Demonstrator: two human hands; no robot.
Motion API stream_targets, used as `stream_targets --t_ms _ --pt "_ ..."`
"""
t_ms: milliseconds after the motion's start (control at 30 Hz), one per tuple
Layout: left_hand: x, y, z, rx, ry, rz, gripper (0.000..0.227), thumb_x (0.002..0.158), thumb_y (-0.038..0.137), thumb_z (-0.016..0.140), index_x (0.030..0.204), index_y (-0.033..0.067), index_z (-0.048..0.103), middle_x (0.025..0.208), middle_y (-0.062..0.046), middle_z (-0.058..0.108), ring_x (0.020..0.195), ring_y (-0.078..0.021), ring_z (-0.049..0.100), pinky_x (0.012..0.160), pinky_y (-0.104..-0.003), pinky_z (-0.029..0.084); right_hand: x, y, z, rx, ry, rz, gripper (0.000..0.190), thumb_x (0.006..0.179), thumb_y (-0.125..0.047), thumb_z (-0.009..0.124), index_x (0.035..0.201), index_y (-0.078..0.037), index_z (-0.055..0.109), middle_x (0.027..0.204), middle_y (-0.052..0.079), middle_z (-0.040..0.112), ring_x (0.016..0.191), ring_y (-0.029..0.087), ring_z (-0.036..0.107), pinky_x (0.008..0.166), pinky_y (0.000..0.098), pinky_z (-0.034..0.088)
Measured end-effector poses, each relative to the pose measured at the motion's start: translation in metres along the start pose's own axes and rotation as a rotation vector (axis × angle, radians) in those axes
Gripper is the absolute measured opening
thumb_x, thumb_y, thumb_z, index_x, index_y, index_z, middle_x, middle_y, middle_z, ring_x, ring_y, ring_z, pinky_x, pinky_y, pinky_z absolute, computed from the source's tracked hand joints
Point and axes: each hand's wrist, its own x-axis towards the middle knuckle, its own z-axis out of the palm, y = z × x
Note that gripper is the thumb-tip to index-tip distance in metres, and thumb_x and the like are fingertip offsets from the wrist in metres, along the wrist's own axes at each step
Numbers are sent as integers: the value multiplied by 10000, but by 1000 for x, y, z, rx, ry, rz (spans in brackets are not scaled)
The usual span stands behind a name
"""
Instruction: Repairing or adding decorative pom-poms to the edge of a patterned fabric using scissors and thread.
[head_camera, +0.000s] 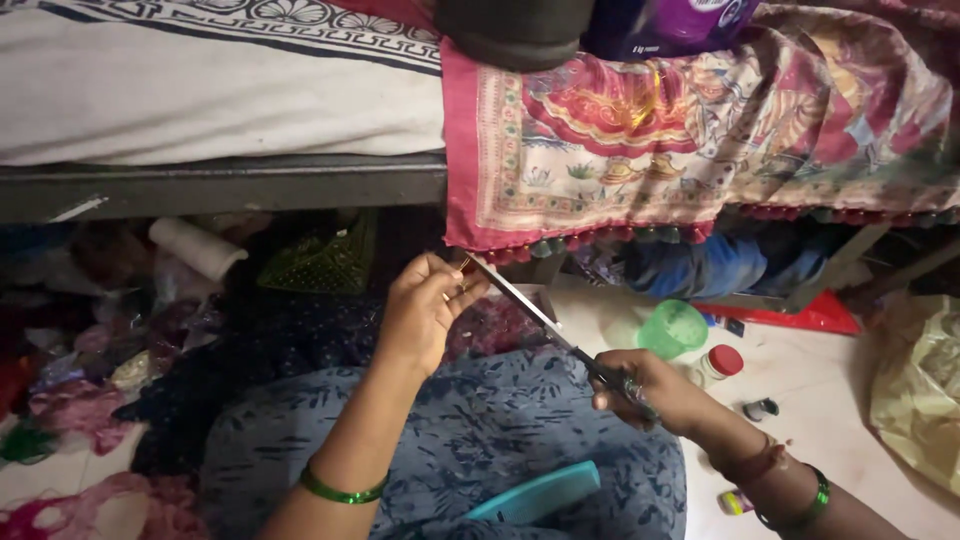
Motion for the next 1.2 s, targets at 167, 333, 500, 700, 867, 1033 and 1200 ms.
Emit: stream_targets --t_ms 167,333,500,700,867,1033,1200 --pt "2 8 8 32 28 -7 103 925 3 529 836 50 548 1075 -150 706 1023 -274 699 964 -444 587 -10 -15 -3 -129 50 143 242 804 -185 833 861 -35 652 530 28 538 406 112 512 390 284 383" --pt "19 32 22 400 59 12 150 934 167 653 1071 106 654 1029 -86 735 888 -178 684 780 -315 519 -21 -9 -23 -241 124 73 209 785 -150 842 814 -23 679 625 14 627 483 100 536 435 294 385" --pt "58 10 -14 789 -35 157 282 936 249 740 1095 17 763 959 -21 764 832 -87 636 764 -276 514 -24 -11 -49 -483 182 -156 336 749 -237 896 835 -12 662 691 55 594 666 125 538 572 333 453" --pt "38 -7 -19 938 -33 259 282 980 277 682 1029 18 782 891 -33 786 793 -90 670 747 -264 524 -22 -58 -48 -768 319 -132 522 654 -348 919 973 -4 689 702 119 659 632 193 592 595 381 493" --pt "18 -16 -19 789 -65 278 260 1019 231 625 1024 10 761 916 -28 794 864 -68 710 813 -234 548 -6 -82 -47 -834 205 -234 543 665 -377 912 1000 -6 698 715 159 654 618 242 588 583 394 490" --pt "15 -18 -23 783 -11 260 198 979 150 649 1017 1 774 885 -13 774 799 -48 645 732 -239 516 12 -106 -39 -901 171 -362 624 694 -428 864 1123 -11 686 823 205 691 658 347 658 612 434 515" --pt "10 -11 -17 781 35 232 180 952 120 660 960 11 804 801 -11 754 734 -48 597 673 -250 481 25 -131 -26 -1028 116 -247 590 706 -468 875 997 -1 664 840 218 680 758 433 640 656 484 498"
